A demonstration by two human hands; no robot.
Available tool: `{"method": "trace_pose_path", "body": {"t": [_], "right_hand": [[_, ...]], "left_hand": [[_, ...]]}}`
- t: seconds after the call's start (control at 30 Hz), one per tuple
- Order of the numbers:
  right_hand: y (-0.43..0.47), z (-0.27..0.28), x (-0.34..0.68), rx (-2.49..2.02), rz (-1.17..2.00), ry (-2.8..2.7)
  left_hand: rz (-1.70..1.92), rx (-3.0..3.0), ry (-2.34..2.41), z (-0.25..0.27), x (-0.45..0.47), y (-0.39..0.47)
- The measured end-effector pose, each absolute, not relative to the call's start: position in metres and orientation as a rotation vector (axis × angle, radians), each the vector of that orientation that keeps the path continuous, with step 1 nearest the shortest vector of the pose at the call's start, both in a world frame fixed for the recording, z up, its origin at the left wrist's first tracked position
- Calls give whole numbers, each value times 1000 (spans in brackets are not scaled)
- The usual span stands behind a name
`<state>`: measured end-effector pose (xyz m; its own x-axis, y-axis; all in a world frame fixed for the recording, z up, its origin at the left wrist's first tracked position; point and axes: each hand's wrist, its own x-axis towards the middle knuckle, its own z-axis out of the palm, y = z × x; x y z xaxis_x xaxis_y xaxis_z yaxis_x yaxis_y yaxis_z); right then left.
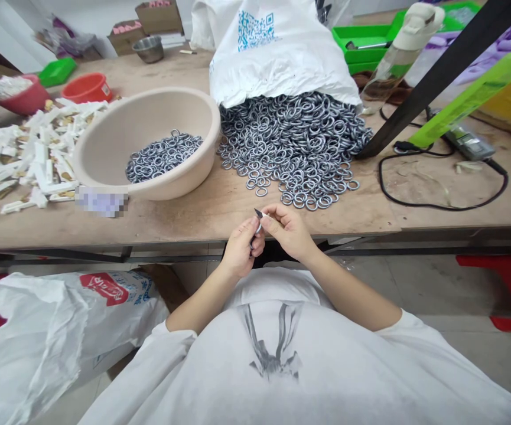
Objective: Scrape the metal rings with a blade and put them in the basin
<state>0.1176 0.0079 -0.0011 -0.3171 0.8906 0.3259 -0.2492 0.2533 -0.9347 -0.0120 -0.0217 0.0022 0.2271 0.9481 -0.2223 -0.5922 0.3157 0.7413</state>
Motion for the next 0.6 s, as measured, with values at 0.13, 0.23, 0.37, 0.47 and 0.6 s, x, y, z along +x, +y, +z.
{"method": "trace_pose_path", "body": {"t": [0.13,0.23,0.37,0.47,0.6], "right_hand": [[8,-2,117,-614,1302,-1425],[8,-3,118,-638,1293,-1421],[8,-4,118,-673,1299,-1427],[9,-6,119,-705,1326,-1416],[9,-9,121,-814,1303,-1445]], "left_hand": [[1143,568,742,1,-12,-21],[1128,559,750,-2,-13,-20],[1099,571,757,-5,-12,-20],[1083,568,760,-8,-11,-21],[1068,559,768,-11,-8,-24]]}}
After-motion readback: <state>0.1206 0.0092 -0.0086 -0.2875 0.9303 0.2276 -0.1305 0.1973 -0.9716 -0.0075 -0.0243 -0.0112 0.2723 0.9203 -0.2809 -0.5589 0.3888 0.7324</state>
